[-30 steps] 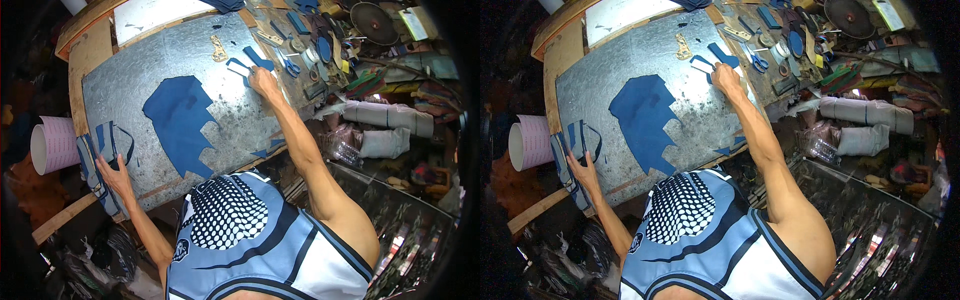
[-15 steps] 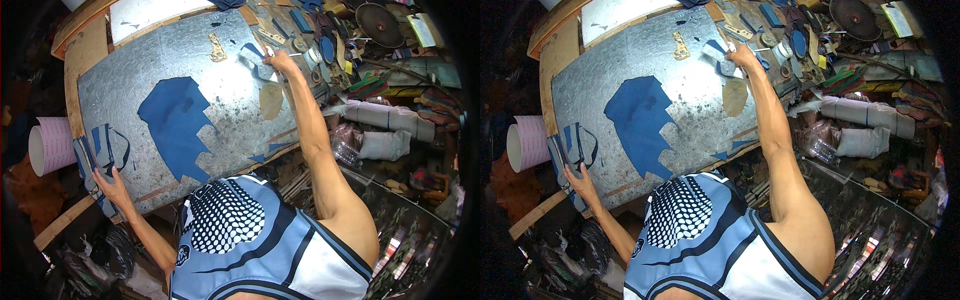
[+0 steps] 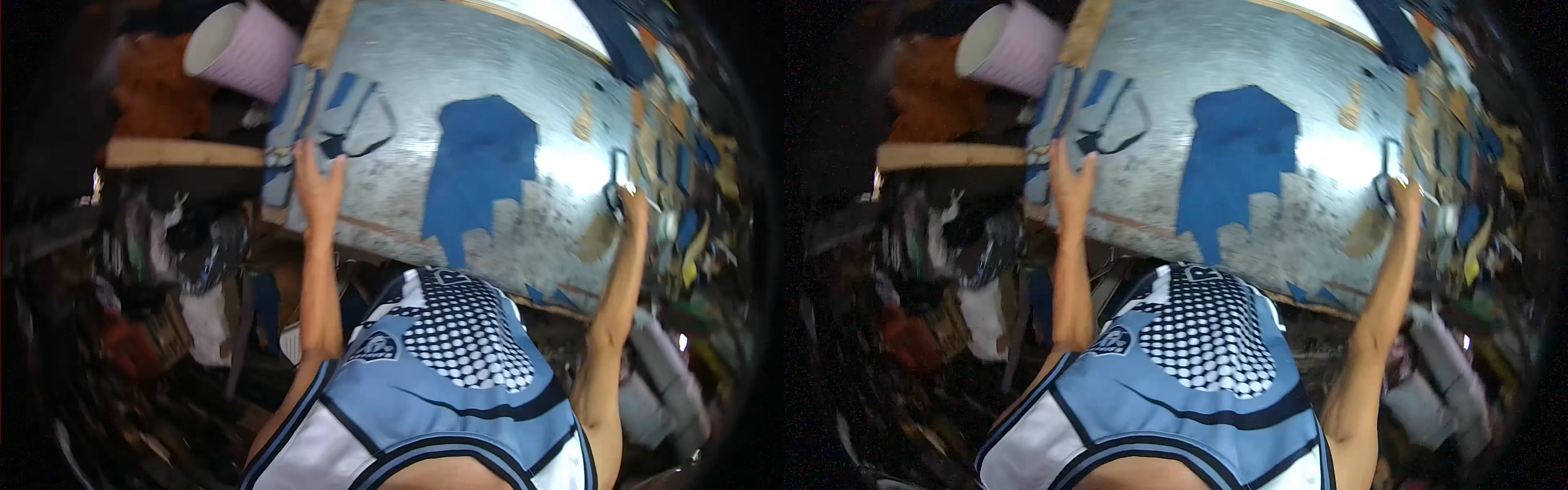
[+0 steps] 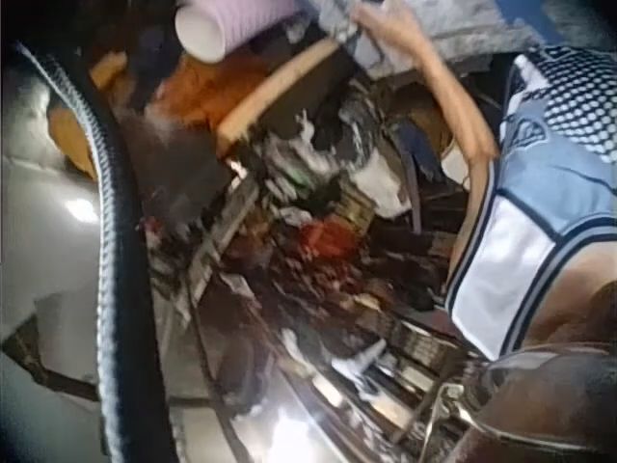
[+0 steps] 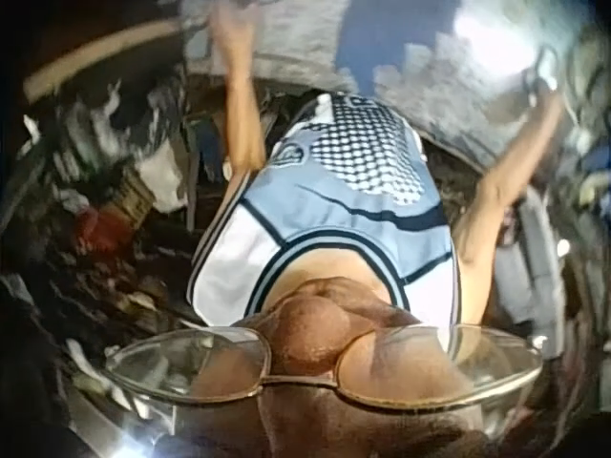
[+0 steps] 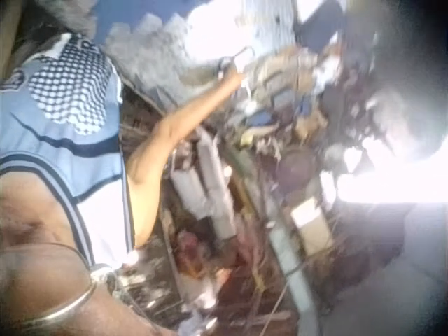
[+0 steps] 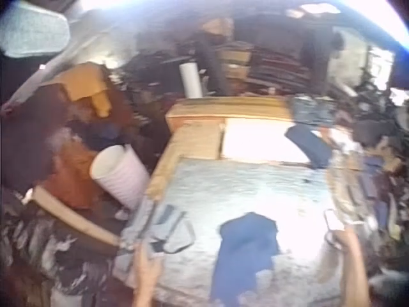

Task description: The recorder uses a hand-held cutter and templates to cut out specific shapes from a blue leather sheet on a metal workbench.

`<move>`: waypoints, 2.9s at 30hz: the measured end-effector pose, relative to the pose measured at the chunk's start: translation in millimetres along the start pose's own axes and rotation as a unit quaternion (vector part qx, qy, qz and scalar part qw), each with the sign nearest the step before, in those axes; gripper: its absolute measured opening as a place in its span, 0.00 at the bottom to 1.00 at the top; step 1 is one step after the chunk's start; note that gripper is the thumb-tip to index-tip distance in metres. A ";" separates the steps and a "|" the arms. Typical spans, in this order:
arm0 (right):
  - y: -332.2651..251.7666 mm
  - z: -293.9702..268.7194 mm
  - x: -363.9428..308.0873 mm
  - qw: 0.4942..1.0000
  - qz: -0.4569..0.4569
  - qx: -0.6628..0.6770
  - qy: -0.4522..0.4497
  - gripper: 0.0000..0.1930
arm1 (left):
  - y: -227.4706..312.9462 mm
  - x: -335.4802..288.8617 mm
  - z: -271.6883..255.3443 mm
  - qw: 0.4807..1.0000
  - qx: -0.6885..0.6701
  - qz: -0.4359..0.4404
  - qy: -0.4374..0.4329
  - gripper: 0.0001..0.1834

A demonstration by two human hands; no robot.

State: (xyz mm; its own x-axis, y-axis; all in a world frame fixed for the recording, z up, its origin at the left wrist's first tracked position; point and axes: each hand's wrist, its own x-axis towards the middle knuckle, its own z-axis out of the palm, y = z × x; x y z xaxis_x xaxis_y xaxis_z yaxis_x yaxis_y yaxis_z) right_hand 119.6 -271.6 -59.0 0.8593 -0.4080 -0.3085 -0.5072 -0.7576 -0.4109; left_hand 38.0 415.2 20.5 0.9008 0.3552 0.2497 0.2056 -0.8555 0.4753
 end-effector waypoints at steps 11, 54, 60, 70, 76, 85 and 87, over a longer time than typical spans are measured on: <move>-29.7 4.1 -36.6 0.972 0.097 0.200 -0.071 0.15 | -20.3 -23.1 -7.6 0.998 -0.043 -0.019 0.049 0.34; -280.4 181.6 -304.9 0.862 -0.029 0.424 -0.277 0.22 | -65.2 134.6 39.9 0.808 -0.448 -0.234 -0.301 0.17; -286.1 178.9 -306.0 0.868 -0.021 0.414 -0.274 0.20 | -62.2 174.2 17.0 0.773 -0.538 -0.172 -0.290 0.17; -283.7 184.7 -310.2 0.871 -0.030 0.419 -0.254 0.21 | -55.6 159.6 -1.6 0.735 -0.601 -0.113 -0.292 0.16; -283.3 183.5 -307.1 0.872 -0.020 0.419 -0.251 0.21 | -75.0 122.2 45.1 0.815 -0.455 -0.188 -0.305 0.23; -282.6 180.3 -309.8 0.871 -0.014 0.422 -0.253 0.22 | -76.7 113.8 39.3 0.930 -0.282 -0.059 -0.227 0.30; -282.3 182.8 -309.2 0.870 -0.011 0.426 -0.249 0.22 | -78.8 99.7 30.5 0.972 -0.166 0.025 -0.163 0.31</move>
State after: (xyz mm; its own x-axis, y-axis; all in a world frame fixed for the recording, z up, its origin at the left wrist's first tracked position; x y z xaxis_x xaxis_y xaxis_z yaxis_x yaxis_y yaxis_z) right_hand -15.0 161.5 -4.4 0.8425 0.0337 -0.5376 -0.5372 -0.0227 -0.8432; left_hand 123.4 506.5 -17.8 0.9911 0.1309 0.0242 0.0720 -0.6801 0.7296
